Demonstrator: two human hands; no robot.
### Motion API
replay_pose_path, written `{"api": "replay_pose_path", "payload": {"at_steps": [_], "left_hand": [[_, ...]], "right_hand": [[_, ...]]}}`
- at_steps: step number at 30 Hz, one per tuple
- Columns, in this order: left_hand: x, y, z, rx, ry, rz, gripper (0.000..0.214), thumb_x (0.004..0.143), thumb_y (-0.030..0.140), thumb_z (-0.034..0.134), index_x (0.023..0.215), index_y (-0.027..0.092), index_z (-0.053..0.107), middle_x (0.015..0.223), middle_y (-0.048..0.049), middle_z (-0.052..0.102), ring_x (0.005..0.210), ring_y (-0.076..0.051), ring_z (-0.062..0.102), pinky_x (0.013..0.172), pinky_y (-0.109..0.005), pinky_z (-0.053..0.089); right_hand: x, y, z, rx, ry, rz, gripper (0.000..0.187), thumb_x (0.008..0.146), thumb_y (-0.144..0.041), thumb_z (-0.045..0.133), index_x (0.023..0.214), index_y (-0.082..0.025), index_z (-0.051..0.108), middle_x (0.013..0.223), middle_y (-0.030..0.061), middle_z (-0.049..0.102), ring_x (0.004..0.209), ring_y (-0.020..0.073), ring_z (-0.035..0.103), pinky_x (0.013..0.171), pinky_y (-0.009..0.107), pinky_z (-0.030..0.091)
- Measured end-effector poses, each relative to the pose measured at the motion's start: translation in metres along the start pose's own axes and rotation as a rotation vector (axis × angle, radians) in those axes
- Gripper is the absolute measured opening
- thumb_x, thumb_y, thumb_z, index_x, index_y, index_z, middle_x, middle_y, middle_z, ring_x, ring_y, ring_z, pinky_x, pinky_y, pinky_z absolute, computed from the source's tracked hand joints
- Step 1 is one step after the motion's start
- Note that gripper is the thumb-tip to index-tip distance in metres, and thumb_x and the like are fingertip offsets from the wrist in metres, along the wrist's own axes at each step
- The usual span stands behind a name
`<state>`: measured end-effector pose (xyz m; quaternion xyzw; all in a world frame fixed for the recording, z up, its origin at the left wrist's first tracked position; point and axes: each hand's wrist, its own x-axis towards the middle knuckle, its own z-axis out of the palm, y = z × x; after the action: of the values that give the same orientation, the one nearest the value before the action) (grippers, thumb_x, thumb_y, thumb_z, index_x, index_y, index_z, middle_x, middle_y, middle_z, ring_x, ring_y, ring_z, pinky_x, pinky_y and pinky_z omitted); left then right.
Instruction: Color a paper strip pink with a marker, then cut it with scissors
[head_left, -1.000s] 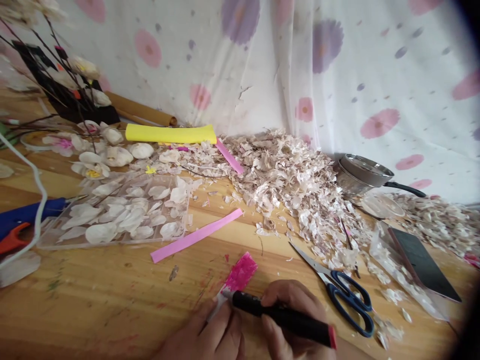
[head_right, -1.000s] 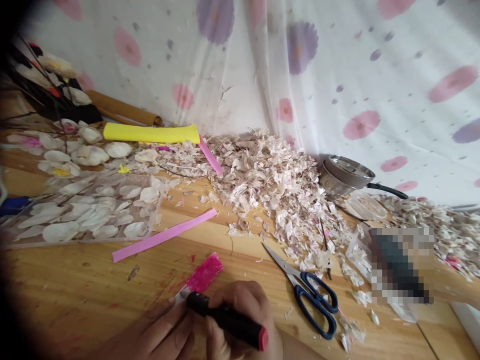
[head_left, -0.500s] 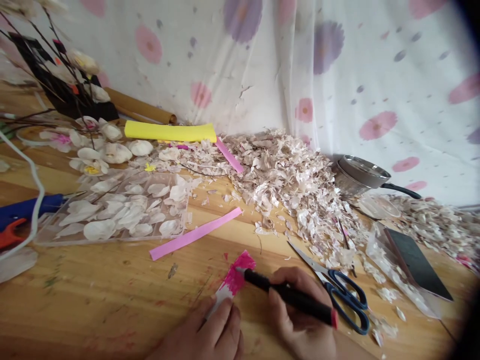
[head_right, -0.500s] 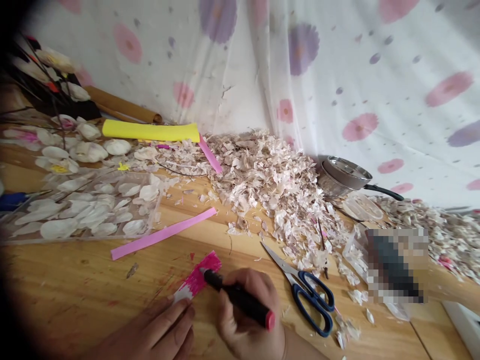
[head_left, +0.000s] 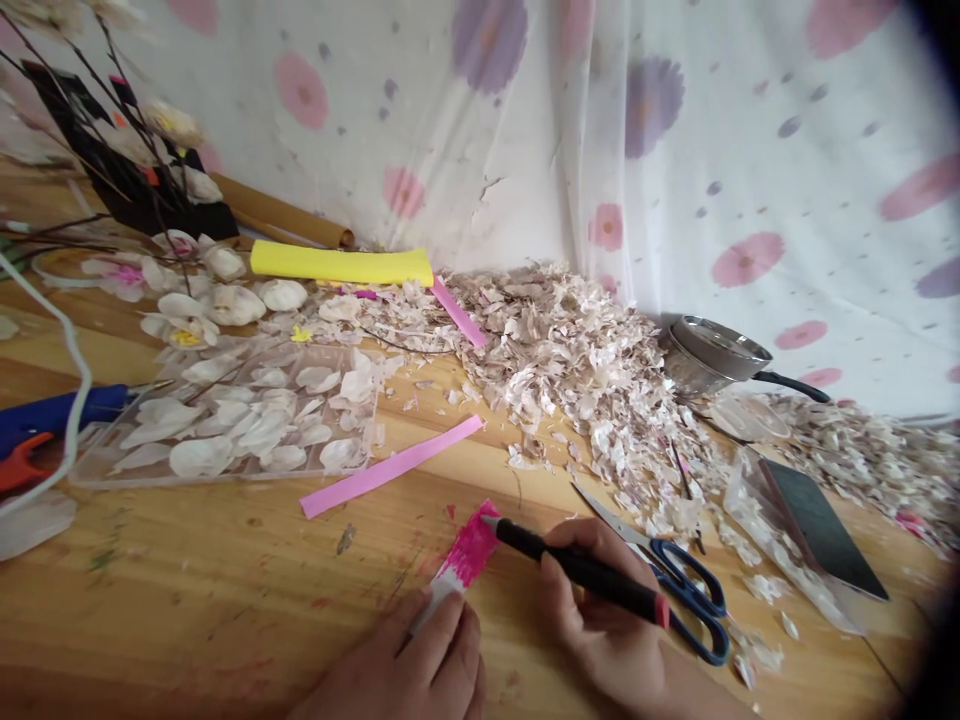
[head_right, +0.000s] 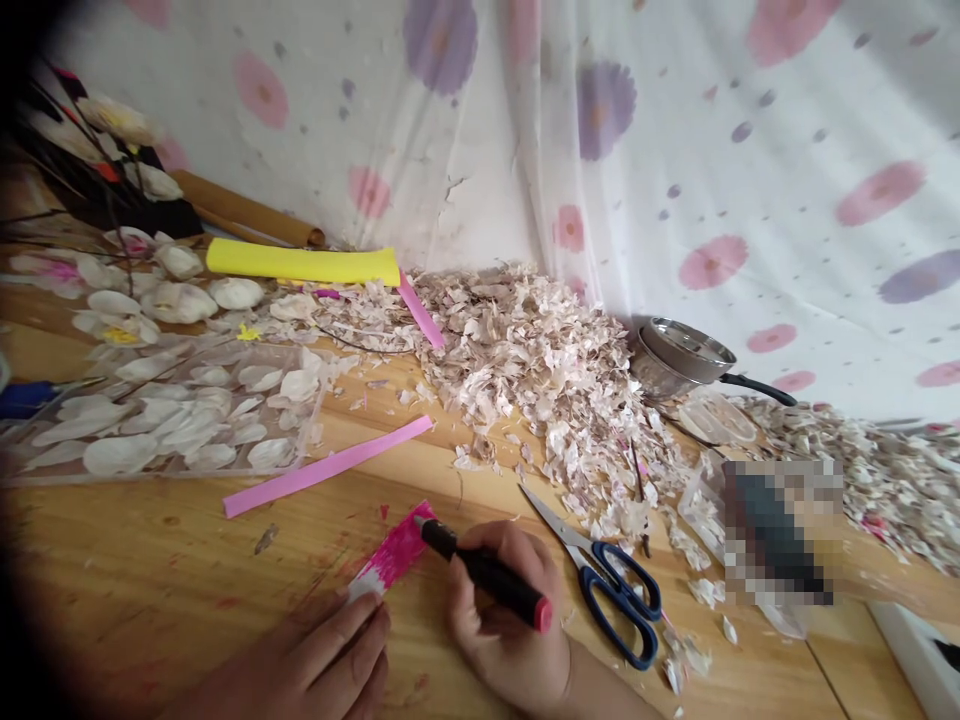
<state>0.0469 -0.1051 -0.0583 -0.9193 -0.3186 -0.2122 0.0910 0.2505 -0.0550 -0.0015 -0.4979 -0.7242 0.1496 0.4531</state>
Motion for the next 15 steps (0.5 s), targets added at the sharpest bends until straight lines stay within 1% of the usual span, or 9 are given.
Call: {"api": "replay_pose_path", "payload": {"at_steps": [3, 4, 7, 11, 15], "left_hand": [[0.0043, -0.0007, -0.0032, 0.069, 0.155, -0.032, 0.026, 0.094, 0.024, 0.046, 0.082, 0.022, 0.068, 0.084, -0.0009, 0.072, 0.091, -0.019, 0.057, 0.080, -0.034, 0.040], [0.0059, -0.0007, -0.0041, 0.085, 0.168, -0.025, 0.026, 0.094, 0.024, 0.046, 0.080, 0.022, 0.068, 0.083, -0.0007, 0.072, 0.091, -0.019, 0.056, 0.081, -0.034, 0.040], [0.0090, -0.0001, -0.0050, 0.101, 0.167, -0.004, 0.023, 0.093, 0.023, 0.049, 0.080, 0.022, 0.067, 0.082, -0.0009, 0.071, 0.090, -0.020, 0.055, 0.081, -0.035, 0.038], [0.0090, 0.0009, -0.0038, 0.091, 0.180, -0.013, 0.022, 0.091, 0.020, 0.049, 0.079, 0.022, 0.067, 0.082, -0.0009, 0.071, 0.089, -0.020, 0.055, 0.081, -0.036, 0.038], [0.0095, -0.0001, -0.0061, 0.083, 0.184, -0.007, 0.024, 0.092, 0.020, 0.047, 0.079, 0.022, 0.067, 0.081, -0.0003, 0.071, 0.089, -0.020, 0.056, 0.080, -0.036, 0.039]], "right_hand": [[0.0012, -0.0003, -0.0009, 0.002, 0.053, 0.034, 0.007, 0.084, -0.018, 0.061, 0.088, -0.024, 0.059, 0.064, -0.0037, 0.060, 0.047, 0.0111, 0.054, 0.042, 0.019, 0.043], [0.0014, -0.0008, -0.0013, 0.001, 0.050, 0.025, 0.007, 0.084, -0.018, 0.061, 0.087, -0.024, 0.059, 0.063, -0.0037, 0.060, 0.047, 0.0113, 0.055, 0.042, 0.019, 0.043], [0.0013, -0.0022, -0.0021, -0.011, -0.007, -0.016, 0.006, 0.082, -0.019, 0.063, 0.085, -0.024, 0.060, 0.061, -0.0039, 0.060, 0.047, 0.0121, 0.055, 0.042, 0.020, 0.042], [0.0014, -0.0018, -0.0014, -0.004, 0.039, 0.023, 0.006, 0.084, -0.019, 0.061, 0.087, -0.024, 0.060, 0.064, -0.0035, 0.060, 0.047, 0.0116, 0.055, 0.042, 0.019, 0.043], [0.0011, -0.0012, -0.0011, -0.013, -0.019, -0.012, 0.007, 0.083, -0.019, 0.063, 0.086, -0.024, 0.060, 0.063, -0.0037, 0.060, 0.049, 0.0122, 0.057, 0.044, 0.020, 0.044]]}}
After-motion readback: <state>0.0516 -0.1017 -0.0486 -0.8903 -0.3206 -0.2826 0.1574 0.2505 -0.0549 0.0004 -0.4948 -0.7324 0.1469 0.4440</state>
